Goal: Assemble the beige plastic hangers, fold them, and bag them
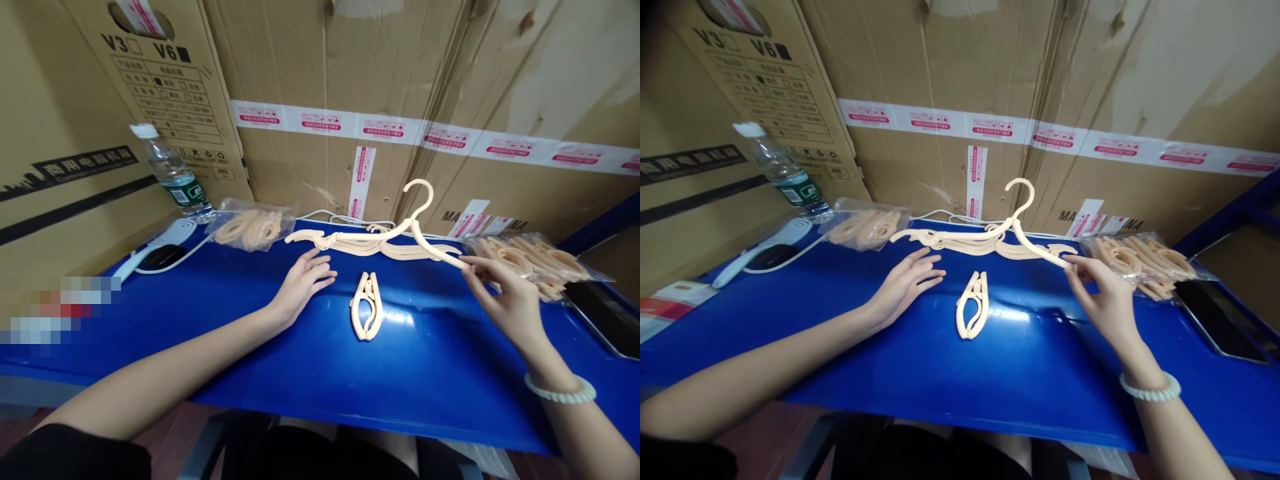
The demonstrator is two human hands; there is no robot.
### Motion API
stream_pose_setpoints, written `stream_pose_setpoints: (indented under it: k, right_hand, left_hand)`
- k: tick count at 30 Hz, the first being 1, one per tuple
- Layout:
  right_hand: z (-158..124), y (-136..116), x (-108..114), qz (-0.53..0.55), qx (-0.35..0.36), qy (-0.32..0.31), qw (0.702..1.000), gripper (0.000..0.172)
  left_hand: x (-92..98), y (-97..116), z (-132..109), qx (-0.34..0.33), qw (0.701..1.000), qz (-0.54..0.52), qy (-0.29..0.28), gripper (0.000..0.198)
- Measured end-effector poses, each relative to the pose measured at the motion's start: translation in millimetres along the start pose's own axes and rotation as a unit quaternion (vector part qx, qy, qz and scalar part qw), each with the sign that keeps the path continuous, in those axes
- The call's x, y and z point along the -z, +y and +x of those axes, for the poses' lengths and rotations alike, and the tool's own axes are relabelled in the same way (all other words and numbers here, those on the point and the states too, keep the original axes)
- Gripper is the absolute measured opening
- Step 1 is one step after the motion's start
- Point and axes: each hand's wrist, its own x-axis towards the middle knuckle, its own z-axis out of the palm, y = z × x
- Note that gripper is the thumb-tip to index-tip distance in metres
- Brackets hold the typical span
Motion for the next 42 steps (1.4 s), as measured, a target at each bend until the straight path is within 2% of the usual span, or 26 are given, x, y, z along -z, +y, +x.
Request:
stream_pose_setpoints:
  k: [3, 6, 7, 10, 13, 17, 20, 25, 32, 37, 42]
  right_hand:
    - [1.3, -7.3, -1.2, -0.020, 0.068, -0.033, 0.997, 0.020]
    - [-1.1, -14.5, -7.9, -0.013, 0.115, -0.074, 0.991, 0.017]
    - [-2.4, -16.6, -10.6, -0.009, 0.122, -0.090, 0.988, 0.017]
    - [-6.3, -21.1, -17.5, -0.005, 0.128, -0.129, 0.983, 0.020]
    - [-7.3, -21.0, -19.7, -0.007, 0.132, -0.142, 0.981, 0.022]
    - [-6.4, -19.9, -17.9, -0.037, 0.156, -0.135, 0.978, 0.021]
    - [-9.2, -23.8, -17.1, -0.113, 0.150, -0.103, 0.977, 0.021]
    - [-22.1, -35.2, -19.5, -0.153, 0.119, -0.060, 0.979, 0.033]
    - [-27.8, -37.6, -26.3, -0.142, 0.102, -0.038, 0.984, 0.039]
    - [-22.0, -39.6, -30.4, 0.001, 0.107, -0.037, 0.994, 0.041]
    - [-21.1, -40.8, -33.2, 0.098, 0.018, -0.038, 0.994, 0.032]
  left_hand:
    - [0.9, 1.0, 0.9, -0.043, 0.999, 0.027, -0.020, 0.061]
    - [2.4, -2.9, -3.8, -0.095, 0.985, 0.130, -0.058, 0.074]
    - [2.7, -4.6, -6.3, -0.111, 0.976, 0.170, -0.079, 0.071]
    - [2.6, -8.3, -13.8, -0.141, 0.942, 0.269, -0.144, 0.040]
    - [2.0, -9.0, -17.5, -0.133, 0.932, 0.297, -0.158, 0.031]
    - [3.1, -7.7, -15.4, -0.118, 0.946, 0.278, -0.116, 0.032]
    - [4.6, -8.2, -12.4, -0.111, 0.960, 0.249, -0.066, 0.030]
    - [2.1, -9.9, -11.9, -0.063, 0.990, 0.126, -0.015, 0.040]
    - [-0.7, -11.1, -13.4, 0.008, 0.999, 0.006, -0.052, 0.043]
    - [0.9, -14.5, -12.3, 0.026, 0.997, -0.006, -0.078, 0.040]
    - [-0.9, -14.6, -15.3, 0.022, 0.996, 0.000, -0.090, 0.040]
